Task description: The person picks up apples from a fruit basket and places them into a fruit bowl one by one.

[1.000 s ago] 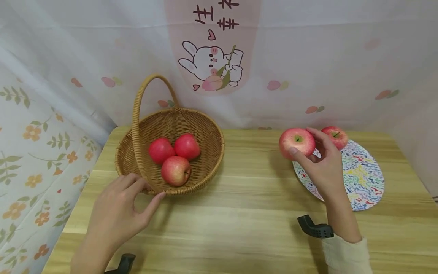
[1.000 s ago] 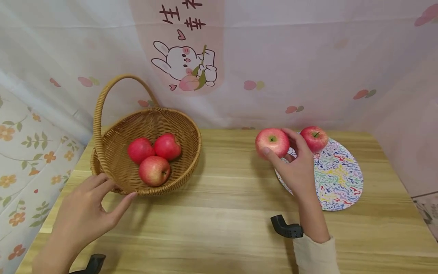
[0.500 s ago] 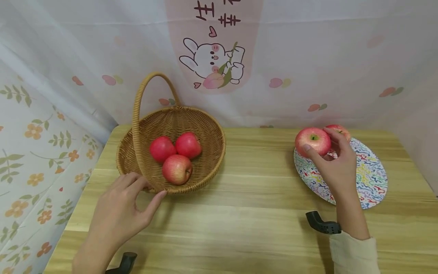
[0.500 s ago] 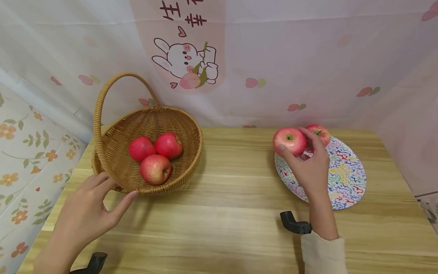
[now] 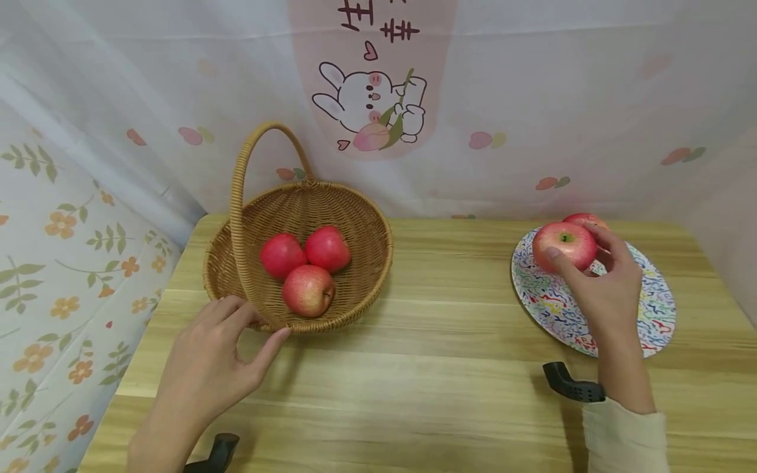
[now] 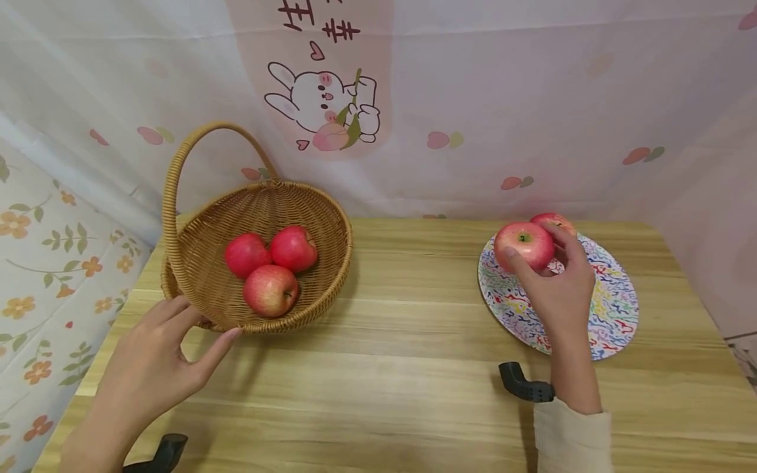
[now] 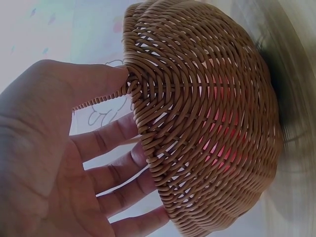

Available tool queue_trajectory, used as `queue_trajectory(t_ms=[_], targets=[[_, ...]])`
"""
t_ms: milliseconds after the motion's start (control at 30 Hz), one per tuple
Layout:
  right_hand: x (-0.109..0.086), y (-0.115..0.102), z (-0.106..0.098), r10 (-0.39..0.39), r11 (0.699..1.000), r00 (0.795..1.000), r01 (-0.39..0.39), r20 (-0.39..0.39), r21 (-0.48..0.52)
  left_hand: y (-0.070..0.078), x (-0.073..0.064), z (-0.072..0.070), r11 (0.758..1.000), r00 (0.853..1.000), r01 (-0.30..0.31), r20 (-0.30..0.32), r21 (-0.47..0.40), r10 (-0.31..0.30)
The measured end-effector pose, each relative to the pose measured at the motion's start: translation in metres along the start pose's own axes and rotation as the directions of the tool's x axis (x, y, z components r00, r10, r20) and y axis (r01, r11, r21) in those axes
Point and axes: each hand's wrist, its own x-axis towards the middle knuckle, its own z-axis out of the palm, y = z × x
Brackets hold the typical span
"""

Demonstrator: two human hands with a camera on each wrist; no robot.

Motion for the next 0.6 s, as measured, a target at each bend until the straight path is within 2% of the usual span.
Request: queue_trajectory(t_ms=[133,233,333,500,600], targets=[[0.005,0.001,-0.010,0.059,0.991,0.997,-0.053,-0.046,0.120,0.000,0.001,0.001,1.000,1.000,-0.006,0.008,-0.008,0.006],[0.009,0.004,-0.017,0.107,0.966,0.991,-0.083,-0.086,0.244,-0.001,0.001,0.000,1.000,1.000,0.001,0.016,-0.007,0.000],[0.012,0.009,-0.023,0.148,0.944,0.981,-0.103,-0.126,0.313,-0.001,0.001,0.000,1.000,1.000,0.001,0.013,-0.003,-0.001],[0.017,0.015,-0.034,0.168,0.927,0.967,-0.089,-0.192,0.365,-0.001,0.000,0.000,1.000,1.000,-0.002,0.010,-0.005,0.002],[0.021,0.018,-0.039,0.174,0.919,0.964,-0.086,-0.200,0.385,-0.001,0.000,0.000,1.000,1.000,0.002,0.010,-0.002,-0.002]])
